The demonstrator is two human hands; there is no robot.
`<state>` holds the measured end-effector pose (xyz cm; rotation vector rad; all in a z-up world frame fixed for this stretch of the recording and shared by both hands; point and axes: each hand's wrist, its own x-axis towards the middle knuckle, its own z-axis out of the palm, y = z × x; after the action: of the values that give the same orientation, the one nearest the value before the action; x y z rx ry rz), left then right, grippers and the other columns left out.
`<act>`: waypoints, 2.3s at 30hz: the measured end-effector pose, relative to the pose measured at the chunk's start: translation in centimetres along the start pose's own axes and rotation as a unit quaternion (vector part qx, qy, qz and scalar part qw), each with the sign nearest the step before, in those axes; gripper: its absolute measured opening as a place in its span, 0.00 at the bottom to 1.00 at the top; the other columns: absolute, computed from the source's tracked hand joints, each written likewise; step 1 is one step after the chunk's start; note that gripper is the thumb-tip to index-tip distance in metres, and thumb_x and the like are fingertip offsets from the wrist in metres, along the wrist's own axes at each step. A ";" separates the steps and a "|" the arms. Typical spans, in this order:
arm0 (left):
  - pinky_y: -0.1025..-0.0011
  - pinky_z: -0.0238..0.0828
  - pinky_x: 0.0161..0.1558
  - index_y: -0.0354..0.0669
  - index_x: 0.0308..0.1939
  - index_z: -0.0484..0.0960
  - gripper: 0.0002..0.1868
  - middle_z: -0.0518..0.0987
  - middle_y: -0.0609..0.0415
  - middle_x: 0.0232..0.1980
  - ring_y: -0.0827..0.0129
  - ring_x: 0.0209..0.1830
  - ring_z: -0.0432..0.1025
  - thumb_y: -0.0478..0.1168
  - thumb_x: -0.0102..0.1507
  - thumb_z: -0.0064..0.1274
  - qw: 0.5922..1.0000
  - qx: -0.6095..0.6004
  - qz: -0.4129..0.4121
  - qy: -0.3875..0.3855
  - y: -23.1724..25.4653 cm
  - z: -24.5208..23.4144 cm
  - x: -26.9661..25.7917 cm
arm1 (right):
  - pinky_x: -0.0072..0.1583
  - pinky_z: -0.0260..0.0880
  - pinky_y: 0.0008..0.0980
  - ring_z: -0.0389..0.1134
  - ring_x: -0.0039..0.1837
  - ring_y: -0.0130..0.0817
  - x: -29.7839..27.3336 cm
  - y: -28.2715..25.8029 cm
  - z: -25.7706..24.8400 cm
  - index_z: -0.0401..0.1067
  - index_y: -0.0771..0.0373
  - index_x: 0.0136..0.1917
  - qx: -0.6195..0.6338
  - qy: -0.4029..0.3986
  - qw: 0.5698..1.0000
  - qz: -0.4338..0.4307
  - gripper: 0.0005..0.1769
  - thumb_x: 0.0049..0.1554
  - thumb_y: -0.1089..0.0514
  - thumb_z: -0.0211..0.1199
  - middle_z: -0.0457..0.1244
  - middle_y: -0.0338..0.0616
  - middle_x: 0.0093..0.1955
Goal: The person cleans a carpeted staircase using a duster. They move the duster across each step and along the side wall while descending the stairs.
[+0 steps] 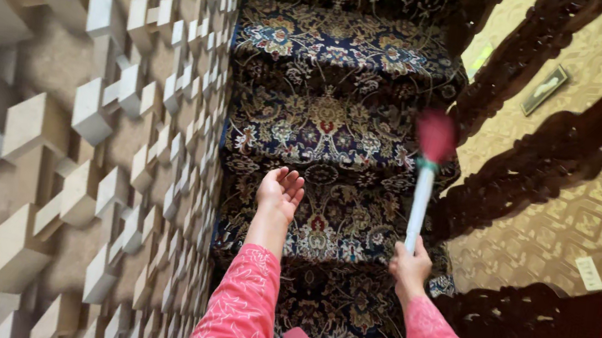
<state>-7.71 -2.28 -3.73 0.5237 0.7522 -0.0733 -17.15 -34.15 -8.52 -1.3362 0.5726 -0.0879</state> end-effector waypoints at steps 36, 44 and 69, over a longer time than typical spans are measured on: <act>0.62 0.71 0.46 0.53 0.43 0.78 0.10 0.83 0.60 0.41 0.65 0.41 0.78 0.50 0.66 0.46 0.999 -0.017 0.003 0.047 -0.2 -5.8 -0.3 | 0.30 0.59 0.22 0.57 0.29 0.21 -0.1 -16.3 15.8 0.64 0.48 0.75 -0.406 -0.349 0.839 0.093 0.37 0.54 0.64 0.65 0.69 0.37 0.38; 0.62 0.71 0.46 0.54 0.44 0.78 0.10 0.83 0.61 0.41 0.66 0.41 0.77 0.50 0.66 0.46 0.997 -0.038 0.021 0.060 -0.3 -7.5 -0.9 | 0.29 0.54 0.26 0.53 0.26 0.25 3.2 -32.0 3.6 0.67 0.40 0.74 -0.577 -0.415 0.701 0.049 0.35 0.54 0.51 0.70 0.65 0.39 0.29; 0.63 0.72 0.48 0.54 0.44 0.78 0.10 0.83 0.61 0.42 0.67 0.42 0.77 0.50 0.66 0.46 0.998 -0.022 0.019 0.050 -6.0 -4.1 -2.4 | 0.33 0.56 0.21 0.56 0.30 0.23 3.7 -27.8 -8.3 0.66 0.43 0.75 -0.368 -0.336 0.862 0.089 0.35 0.55 0.62 0.63 0.64 0.38 0.33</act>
<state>-13.56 -5.83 -7.14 0.5020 0.8389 0.0045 -10.37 -49.93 15.13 -1.9057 0.1045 0.8022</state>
